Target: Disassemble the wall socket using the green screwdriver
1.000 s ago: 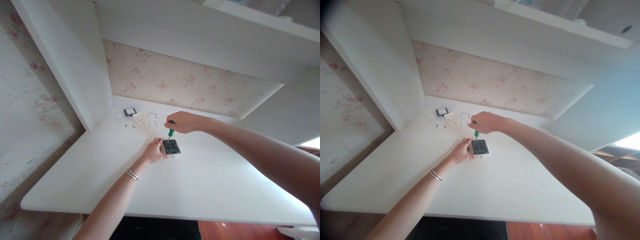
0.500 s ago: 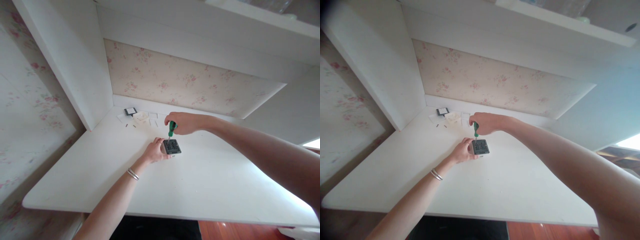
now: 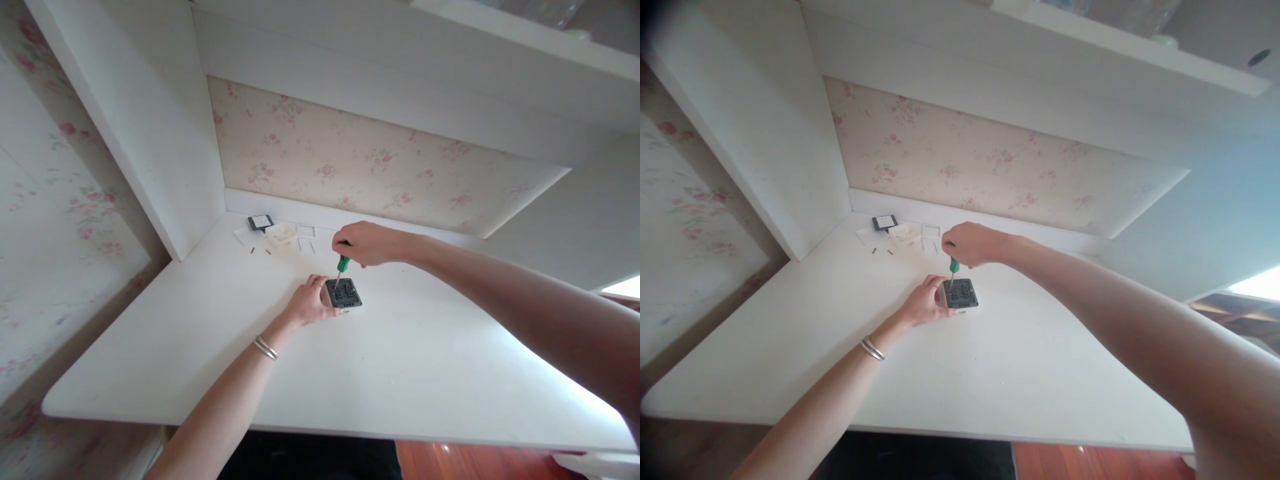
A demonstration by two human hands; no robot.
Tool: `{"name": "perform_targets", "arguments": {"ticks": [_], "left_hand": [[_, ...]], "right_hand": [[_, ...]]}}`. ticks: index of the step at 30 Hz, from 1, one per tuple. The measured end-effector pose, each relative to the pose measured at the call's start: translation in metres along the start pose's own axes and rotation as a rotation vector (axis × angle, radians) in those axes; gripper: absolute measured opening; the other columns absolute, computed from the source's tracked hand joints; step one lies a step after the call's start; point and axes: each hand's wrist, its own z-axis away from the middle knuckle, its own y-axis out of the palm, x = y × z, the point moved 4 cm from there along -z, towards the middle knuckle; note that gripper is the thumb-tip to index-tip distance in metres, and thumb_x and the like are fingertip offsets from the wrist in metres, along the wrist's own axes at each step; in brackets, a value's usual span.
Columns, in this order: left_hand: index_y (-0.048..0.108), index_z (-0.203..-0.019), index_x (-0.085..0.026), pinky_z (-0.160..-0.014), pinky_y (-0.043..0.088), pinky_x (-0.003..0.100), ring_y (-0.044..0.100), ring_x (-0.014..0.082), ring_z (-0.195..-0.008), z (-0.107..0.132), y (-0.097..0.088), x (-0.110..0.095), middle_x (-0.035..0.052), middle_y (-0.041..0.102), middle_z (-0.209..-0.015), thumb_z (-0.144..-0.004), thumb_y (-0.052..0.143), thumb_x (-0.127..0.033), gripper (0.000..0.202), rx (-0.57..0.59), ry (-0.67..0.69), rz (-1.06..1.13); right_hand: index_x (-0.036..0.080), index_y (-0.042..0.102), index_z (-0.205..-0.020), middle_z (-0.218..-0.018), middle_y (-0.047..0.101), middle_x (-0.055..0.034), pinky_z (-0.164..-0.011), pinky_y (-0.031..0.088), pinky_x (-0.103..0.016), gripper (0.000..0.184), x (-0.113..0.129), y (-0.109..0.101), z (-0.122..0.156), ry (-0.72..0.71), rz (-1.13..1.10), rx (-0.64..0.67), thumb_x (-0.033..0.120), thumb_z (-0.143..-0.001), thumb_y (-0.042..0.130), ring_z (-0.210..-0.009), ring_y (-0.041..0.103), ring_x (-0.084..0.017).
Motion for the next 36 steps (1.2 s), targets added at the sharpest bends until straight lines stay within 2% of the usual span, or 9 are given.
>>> {"name": "perform_targets", "arguments": {"ticks": [4, 8, 13, 17, 19, 22, 28, 32, 36], "left_hand": [[0.046, -0.129, -0.022, -0.091, 0.046, 0.037, 0.056, 0.0267, -0.104, 0.0001, 0.0000, 0.0000, 0.0088, 0.047, -0.126, -0.058, 0.076, -0.055, 0.083, 0.002, 0.012, -0.012], [0.046, -0.129, -0.023, -0.092, 0.046, 0.037, 0.056, 0.0263, -0.105, 0.0005, -0.0006, -0.0005, 0.0086, 0.047, -0.126, -0.059, 0.075, -0.054, 0.082, -0.011, 0.019, -0.011], [0.047, -0.128, -0.024, -0.093, 0.045, 0.037, 0.056, 0.0261, -0.105, 0.0005, -0.0006, -0.0003, 0.0080, 0.047, -0.124, -0.059, 0.076, -0.053, 0.080, 0.003, 0.020, -0.007], [0.046, -0.128, -0.024, -0.091, 0.046, 0.036, 0.056, 0.0260, -0.104, 0.0003, -0.0002, 0.0015, 0.0076, 0.047, -0.124, -0.059, 0.075, -0.054, 0.081, -0.008, 0.013, -0.006], [0.045, -0.129, -0.024, -0.090, 0.047, 0.036, 0.057, 0.0261, -0.104, 0.0002, 0.0001, 0.0017, 0.0079, 0.047, -0.125, -0.059, 0.075, -0.054, 0.082, -0.006, 0.019, -0.010], [0.045, -0.129, -0.023, -0.090, 0.047, 0.035, 0.057, 0.0260, -0.104, 0.0001, 0.0005, 0.0014, 0.0082, 0.047, -0.126, -0.060, 0.075, -0.054, 0.081, 0.005, 0.026, -0.014], [0.046, -0.127, -0.023, -0.090, 0.047, 0.036, 0.057, 0.0259, -0.104, -0.0002, 0.0005, 0.0016, 0.0082, 0.047, -0.124, -0.059, 0.075, -0.054, 0.081, -0.006, 0.020, -0.007], [0.045, -0.128, -0.024, -0.090, 0.047, 0.035, 0.057, 0.0260, -0.104, -0.0002, 0.0006, 0.0012, 0.0077, 0.047, -0.125, -0.059, 0.076, -0.053, 0.081, 0.003, 0.016, -0.008], [0.046, -0.127, -0.023, -0.090, 0.046, 0.035, 0.057, 0.0261, -0.104, -0.0002, -0.0003, 0.0004, 0.0080, 0.048, -0.124, -0.059, 0.075, -0.053, 0.080, 0.007, 0.001, -0.018]], "right_hand": [[0.024, 0.061, -0.108, -0.114, 0.064, -0.0063, -0.073, 0.042, -0.025, 0.036, -0.0005, 0.0005, -0.0001, -0.107, 0.008, -0.045, 0.024, -0.072, 0.057, -0.096, 0.059, -0.021], [0.024, 0.066, -0.093, -0.096, 0.069, -0.0044, -0.066, 0.042, -0.026, 0.025, -0.0049, 0.0030, 0.0009, -0.021, -0.001, 0.000, 0.033, -0.084, 0.045, -0.080, 0.063, -0.019], [0.025, 0.063, -0.107, -0.112, 0.065, -0.0058, -0.071, 0.043, -0.025, 0.036, 0.0014, 0.0004, 0.0032, -0.121, -0.001, -0.017, 0.023, -0.072, 0.056, -0.093, 0.061, -0.020], [0.023, 0.067, -0.096, -0.095, 0.069, -0.0057, -0.067, 0.042, -0.026, 0.026, 0.0017, 0.0002, 0.0037, -0.045, 0.023, 0.000, 0.032, -0.083, 0.046, -0.085, 0.062, -0.020], [0.022, 0.067, -0.096, -0.099, 0.068, -0.0061, -0.069, 0.042, -0.026, 0.027, 0.0025, 0.0008, 0.0035, -0.071, 0.013, -0.009, 0.028, -0.084, 0.043, -0.087, 0.061, -0.020], [0.024, 0.063, -0.108, -0.113, 0.064, -0.0063, -0.074, 0.042, -0.025, 0.036, 0.0033, 0.0018, 0.0031, -0.146, -0.009, -0.027, 0.021, -0.074, 0.054, -0.095, 0.059, -0.020], [0.025, 0.067, -0.096, -0.098, 0.068, -0.0043, -0.068, 0.041, -0.026, 0.027, -0.0002, 0.0023, 0.0030, -0.085, 0.023, -0.008, 0.028, -0.085, 0.042, -0.085, 0.061, -0.019], [0.027, 0.061, -0.111, -0.113, 0.064, -0.0039, -0.071, 0.041, -0.025, 0.040, 0.0019, 0.0024, 0.0034, -0.147, 0.002, -0.026, 0.020, -0.072, 0.055, -0.096, 0.059, -0.020], [0.025, 0.065, -0.098, -0.098, 0.069, -0.0038, -0.065, 0.041, -0.026, 0.026, 0.0011, 0.0024, 0.0028, -0.050, 0.006, -0.026, 0.034, -0.082, 0.047, -0.083, 0.061, -0.019]]}}
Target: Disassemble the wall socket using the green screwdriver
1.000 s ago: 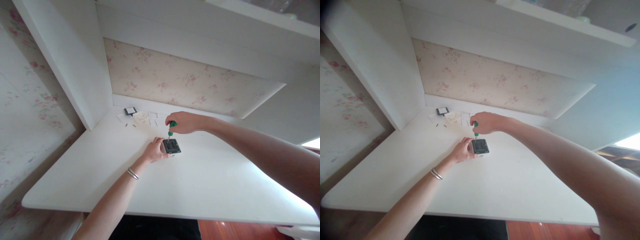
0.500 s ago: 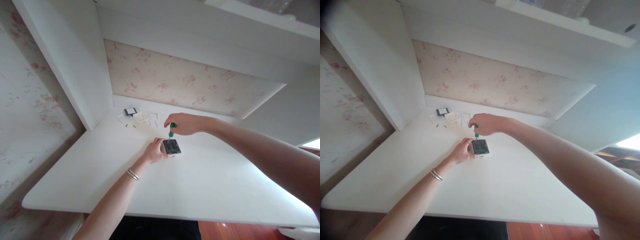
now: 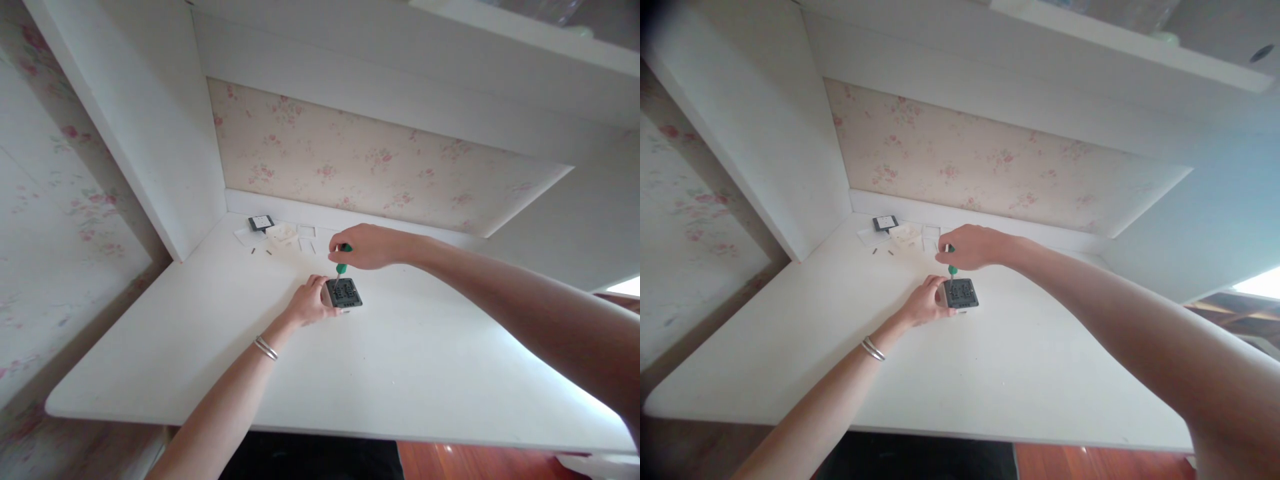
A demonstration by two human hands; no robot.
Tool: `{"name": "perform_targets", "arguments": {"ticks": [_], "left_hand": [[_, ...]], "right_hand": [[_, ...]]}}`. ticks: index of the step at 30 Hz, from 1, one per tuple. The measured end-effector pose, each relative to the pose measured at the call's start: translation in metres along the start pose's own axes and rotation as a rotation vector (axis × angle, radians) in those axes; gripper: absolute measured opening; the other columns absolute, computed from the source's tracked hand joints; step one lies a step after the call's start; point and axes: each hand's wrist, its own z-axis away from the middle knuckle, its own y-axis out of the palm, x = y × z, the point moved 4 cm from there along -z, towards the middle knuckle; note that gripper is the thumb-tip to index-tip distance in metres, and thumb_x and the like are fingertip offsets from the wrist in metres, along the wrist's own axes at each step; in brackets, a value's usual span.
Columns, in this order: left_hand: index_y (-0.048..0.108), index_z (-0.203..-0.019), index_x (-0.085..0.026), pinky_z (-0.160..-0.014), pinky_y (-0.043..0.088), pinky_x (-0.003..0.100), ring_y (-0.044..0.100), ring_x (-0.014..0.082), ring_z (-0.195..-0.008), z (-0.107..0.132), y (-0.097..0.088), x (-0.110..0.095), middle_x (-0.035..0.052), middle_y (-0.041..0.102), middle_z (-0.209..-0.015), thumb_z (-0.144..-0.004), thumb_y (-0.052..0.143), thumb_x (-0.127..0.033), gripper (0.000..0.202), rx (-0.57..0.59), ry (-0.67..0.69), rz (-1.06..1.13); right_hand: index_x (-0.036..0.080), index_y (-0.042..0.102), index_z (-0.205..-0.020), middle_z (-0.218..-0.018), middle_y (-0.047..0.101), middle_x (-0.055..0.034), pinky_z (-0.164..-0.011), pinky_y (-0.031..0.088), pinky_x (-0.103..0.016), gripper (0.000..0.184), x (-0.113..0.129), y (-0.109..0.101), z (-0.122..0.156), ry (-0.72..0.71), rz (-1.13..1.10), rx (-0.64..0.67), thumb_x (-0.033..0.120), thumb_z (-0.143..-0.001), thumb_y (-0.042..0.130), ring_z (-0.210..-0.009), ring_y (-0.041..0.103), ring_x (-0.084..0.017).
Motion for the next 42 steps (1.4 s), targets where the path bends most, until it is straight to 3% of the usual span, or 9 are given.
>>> {"name": "perform_targets", "arguments": {"ticks": [7, 11, 16, 21, 27, 31, 35, 40, 42], "left_hand": [[0.046, -0.126, -0.023, -0.089, 0.046, 0.035, 0.057, 0.0261, -0.104, 0.000, 0.000, 0.000, 0.0079, 0.048, -0.124, -0.059, 0.076, -0.052, 0.079, -0.008, 0.010, 0.006], [0.047, -0.126, -0.023, -0.088, 0.047, 0.035, 0.057, 0.0261, -0.104, 0.000, 0.000, 0.000, 0.0079, 0.048, -0.124, -0.060, 0.075, -0.053, 0.078, -0.008, 0.009, 0.009], [0.046, -0.127, -0.023, -0.087, 0.047, 0.035, 0.057, 0.0259, -0.102, 0.000, 0.001, 0.001, 0.0084, 0.047, -0.125, -0.059, 0.075, -0.054, 0.080, -0.004, 0.012, 0.022], [0.046, -0.127, -0.024, -0.086, 0.048, 0.035, 0.059, 0.0252, -0.099, 0.000, 0.001, 0.002, 0.0074, 0.048, -0.123, -0.058, 0.076, -0.054, 0.080, -0.011, 0.006, 0.020], [0.046, -0.128, -0.024, -0.087, 0.047, 0.036, 0.058, 0.0249, -0.099, 0.000, 0.001, 0.002, 0.0074, 0.048, -0.123, -0.059, 0.076, -0.053, 0.080, -0.013, 0.011, 0.025], [0.046, -0.126, -0.024, -0.088, 0.047, 0.036, 0.058, 0.0248, -0.100, 0.000, 0.001, 0.001, 0.0073, 0.049, -0.121, -0.059, 0.077, -0.051, 0.079, -0.022, 0.022, 0.022], [0.047, -0.126, -0.023, -0.088, 0.047, 0.035, 0.058, 0.0248, -0.100, 0.000, 0.001, 0.000, 0.0078, 0.048, -0.122, -0.059, 0.076, -0.052, 0.078, -0.017, 0.012, 0.016], [0.046, -0.126, -0.024, -0.087, 0.048, 0.034, 0.058, 0.0242, -0.100, 0.000, 0.000, -0.001, 0.0073, 0.049, -0.121, -0.059, 0.076, -0.051, 0.078, -0.021, 0.023, 0.010], [0.046, -0.126, -0.024, -0.087, 0.048, 0.034, 0.058, 0.0241, -0.100, 0.000, 0.000, -0.001, 0.0068, 0.049, -0.121, -0.059, 0.076, -0.051, 0.078, -0.021, 0.027, 0.010]], "right_hand": [[0.024, 0.062, -0.108, -0.110, 0.065, -0.0052, -0.071, 0.042, -0.025, 0.037, 0.003, -0.001, 0.001, -0.083, -0.010, 0.008, 0.023, -0.072, 0.056, -0.094, 0.060, -0.020], [0.024, 0.066, -0.097, -0.100, 0.068, -0.0038, -0.070, 0.041, -0.027, 0.027, 0.000, -0.001, 0.001, -0.025, -0.001, -0.021, 0.031, -0.085, 0.042, -0.089, 0.060, -0.020], [0.028, 0.058, -0.117, -0.117, 0.063, -0.0030, -0.070, 0.042, -0.024, 0.044, 0.004, 0.000, 0.002, -0.101, -0.064, 0.010, 0.021, -0.073, 0.055, -0.093, 0.060, -0.018], [0.023, 0.067, -0.092, -0.095, 0.069, -0.0057, -0.069, 0.041, -0.028, 0.030, 0.003, -0.002, 0.002, -0.016, 0.011, -0.021, 0.033, -0.087, 0.040, -0.086, 0.061, -0.020], [0.024, 0.061, -0.109, -0.110, 0.064, -0.0060, -0.073, 0.042, -0.026, 0.036, 0.001, 0.002, 0.002, -0.072, -0.018, -0.036, 0.024, -0.073, 0.058, -0.090, 0.060, -0.020], [0.022, 0.062, -0.103, -0.101, 0.066, -0.0078, -0.073, 0.041, -0.028, 0.026, -0.002, 0.004, 0.002, -0.005, 0.019, -0.097, 0.032, -0.084, 0.047, -0.088, 0.060, -0.021], [0.022, 0.057, -0.113, -0.116, 0.060, -0.0080, -0.073, 0.041, -0.025, 0.037, 0.004, 0.003, 0.003, -0.086, -0.041, -0.073, 0.021, -0.076, 0.054, -0.090, 0.060, -0.018], [0.021, 0.066, -0.089, -0.095, 0.067, -0.0068, -0.073, 0.041, -0.028, 0.026, 0.008, 0.000, 0.003, -0.032, 0.037, -0.068, 0.033, -0.087, 0.043, -0.087, 0.060, -0.021], [0.021, 0.066, -0.097, -0.100, 0.066, -0.0069, -0.076, 0.041, -0.028, 0.029, 0.009, 0.000, 0.004, -0.063, 0.033, -0.081, 0.028, -0.088, 0.040, -0.091, 0.060, -0.021]]}}
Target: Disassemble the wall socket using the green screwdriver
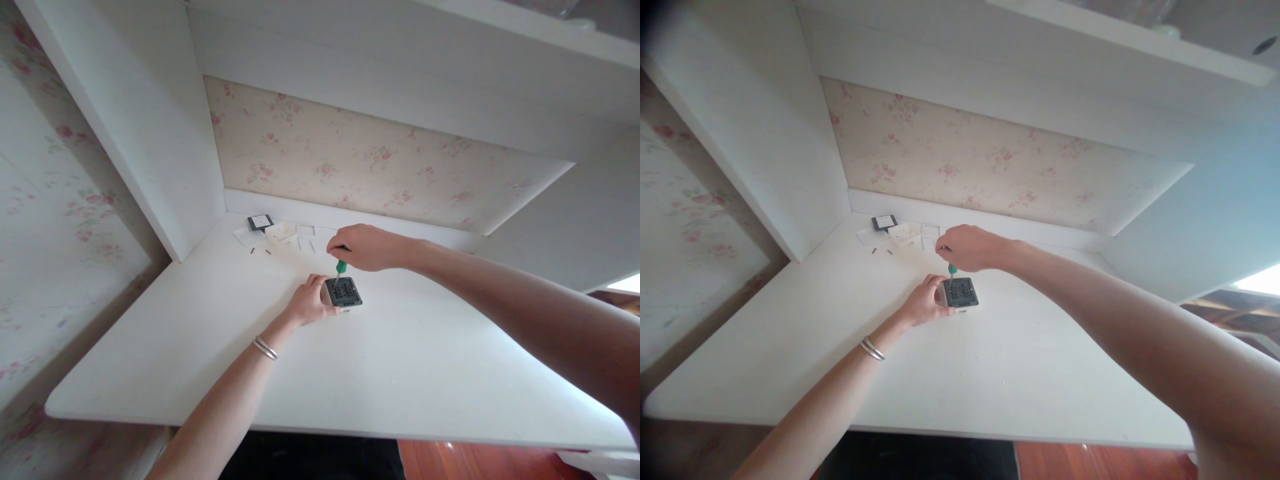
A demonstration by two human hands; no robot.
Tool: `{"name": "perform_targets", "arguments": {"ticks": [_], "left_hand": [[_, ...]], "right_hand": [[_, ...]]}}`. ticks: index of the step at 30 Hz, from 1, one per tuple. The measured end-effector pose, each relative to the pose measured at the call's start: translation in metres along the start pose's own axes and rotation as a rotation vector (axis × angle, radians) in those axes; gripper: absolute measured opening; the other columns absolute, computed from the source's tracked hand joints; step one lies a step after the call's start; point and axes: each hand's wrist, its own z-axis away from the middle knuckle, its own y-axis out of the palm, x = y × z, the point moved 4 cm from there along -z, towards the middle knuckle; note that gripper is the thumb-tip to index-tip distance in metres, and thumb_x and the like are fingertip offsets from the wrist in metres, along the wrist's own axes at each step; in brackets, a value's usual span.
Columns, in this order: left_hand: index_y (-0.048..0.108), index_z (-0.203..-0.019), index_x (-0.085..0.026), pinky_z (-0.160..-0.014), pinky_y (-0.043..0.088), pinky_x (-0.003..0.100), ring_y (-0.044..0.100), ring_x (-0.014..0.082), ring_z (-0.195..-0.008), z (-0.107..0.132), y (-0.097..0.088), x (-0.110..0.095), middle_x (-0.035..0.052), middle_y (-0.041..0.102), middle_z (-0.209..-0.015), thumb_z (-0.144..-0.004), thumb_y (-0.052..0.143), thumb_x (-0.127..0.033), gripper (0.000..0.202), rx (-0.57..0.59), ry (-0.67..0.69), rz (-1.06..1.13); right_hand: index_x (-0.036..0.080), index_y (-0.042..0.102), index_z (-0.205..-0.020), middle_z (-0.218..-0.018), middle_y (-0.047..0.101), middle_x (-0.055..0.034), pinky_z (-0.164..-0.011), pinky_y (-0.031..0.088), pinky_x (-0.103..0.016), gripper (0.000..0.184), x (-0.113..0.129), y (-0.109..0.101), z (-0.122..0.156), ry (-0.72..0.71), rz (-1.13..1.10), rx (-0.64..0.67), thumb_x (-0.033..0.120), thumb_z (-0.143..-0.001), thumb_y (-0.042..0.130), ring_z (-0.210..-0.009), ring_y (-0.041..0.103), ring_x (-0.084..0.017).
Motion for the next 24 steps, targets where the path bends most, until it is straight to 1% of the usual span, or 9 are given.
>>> {"name": "perform_targets", "arguments": {"ticks": [4, 7, 9, 11, 14, 16, 19, 21, 24], "left_hand": [[0.046, -0.126, -0.024, -0.088, 0.047, 0.035, 0.059, 0.0231, -0.096, 0.0001, 0.0002, 0.0004, 0.0066, 0.049, -0.121, -0.060, 0.076, -0.052, 0.078, 0.009, -0.021, -0.002], [0.046, -0.126, -0.024, -0.089, 0.046, 0.036, 0.059, 0.0233, -0.095, 0.0001, -0.0002, -0.0001, 0.0072, 0.049, -0.122, -0.059, 0.076, -0.052, 0.078, 0.008, -0.027, 0.002], [0.047, -0.126, -0.024, -0.089, 0.046, 0.036, 0.058, 0.0239, -0.097, 0.0001, -0.0006, -0.0009, 0.0070, 0.048, -0.122, -0.059, 0.076, -0.051, 0.078, 0.003, -0.025, 0.005], [0.047, -0.126, -0.025, -0.090, 0.046, 0.037, 0.058, 0.0241, -0.097, 0.0003, -0.0009, -0.0013, 0.0065, 0.049, -0.121, -0.059, 0.077, -0.050, 0.078, 0.003, -0.030, 0.011], [0.047, -0.126, -0.024, -0.090, 0.045, 0.037, 0.058, 0.0244, -0.098, 0.0004, -0.0008, -0.0011, 0.0070, 0.049, -0.122, -0.059, 0.077, -0.050, 0.078, 0.007, -0.038, 0.026], [0.047, -0.126, -0.023, -0.090, 0.046, 0.037, 0.058, 0.0248, -0.099, 0.0003, -0.0004, -0.0005, 0.0078, 0.048, -0.122, -0.059, 0.077, -0.051, 0.079, 0.006, -0.030, 0.034], [0.047, -0.126, -0.022, -0.089, 0.047, 0.037, 0.057, 0.0254, -0.101, -0.0002, 0.0003, 0.0009, 0.0084, 0.048, -0.122, -0.059, 0.076, -0.051, 0.079, 0.001, -0.016, 0.030], [0.046, -0.126, -0.022, -0.089, 0.047, 0.037, 0.057, 0.0256, -0.102, -0.0005, 0.0008, 0.0017, 0.0085, 0.048, -0.123, -0.059, 0.076, -0.051, 0.079, 0.004, -0.013, 0.024], [0.046, -0.126, -0.021, -0.090, 0.046, 0.036, 0.056, 0.0262, -0.105, -0.0005, 0.0007, 0.0016, 0.0087, 0.048, -0.124, -0.060, 0.076, -0.051, 0.078, 0.011, -0.017, 0.021]], "right_hand": [[0.026, 0.057, -0.120, -0.119, 0.059, -0.0066, -0.078, 0.041, -0.026, 0.044, -0.0015, 0.0018, 0.0027, -0.021, -0.049, -0.001, 0.020, -0.077, 0.054, -0.097, 0.059, -0.020], [0.025, 0.065, -0.107, -0.108, 0.063, -0.0071, -0.077, 0.042, -0.028, 0.029, -0.0031, 0.0021, 0.0030, 0.026, -0.014, -0.002, 0.031, -0.083, 0.051, -0.093, 0.060, -0.022], [0.023, 0.068, -0.099, -0.101, 0.065, -0.0076, -0.078, 0.041, -0.030, 0.029, -0.0025, 0.0015, 0.0030, 0.030, 0.012, -0.012, 0.033, -0.088, 0.042, -0.093, 0.060, -0.022], [0.023, 0.067, -0.104, -0.106, 0.064, -0.0073, -0.079, 0.041, -0.029, 0.030, -0.0008, 0.0011, 0.0035, -0.003, 0.003, -0.014, 0.027, -0.087, 0.042, -0.094, 0.060, -0.021], [0.028, 0.062, -0.115, -0.118, 0.059, -0.0053, -0.078, 0.042, -0.027, 0.039, 0.0001, 0.0014, 0.0050, -0.021, -0.032, -0.002, 0.020, -0.078, 0.053, -0.094, 0.060, -0.020], [0.029, 0.064, -0.111, -0.114, 0.061, -0.0053, -0.078, 0.042, -0.029, 0.034, -0.0011, 0.0014, 0.0054, 0.014, -0.019, -0.001, 0.025, -0.079, 0.054, -0.093, 0.060, -0.021], [0.026, 0.066, -0.105, -0.105, 0.064, -0.0074, -0.081, 0.042, -0.032, 0.030, -0.0027, 0.0010, 0.0052, 0.040, 0.014, -0.017, 0.033, -0.088, 0.043, -0.097, 0.060, -0.024], [0.024, 0.063, -0.114, -0.112, 0.063, -0.0079, -0.082, 0.041, -0.031, 0.034, -0.0025, 0.0015, 0.0053, 0.003, -0.001, -0.016, 0.028, -0.087, 0.043, -0.100, 0.059, -0.023], [0.026, 0.057, -0.122, -0.122, 0.059, -0.0057, -0.081, 0.042, -0.028, 0.047, -0.0017, 0.0029, 0.0065, -0.057, -0.041, 0.012, 0.018, -0.076, 0.052, -0.101, 0.058, -0.021]]}}
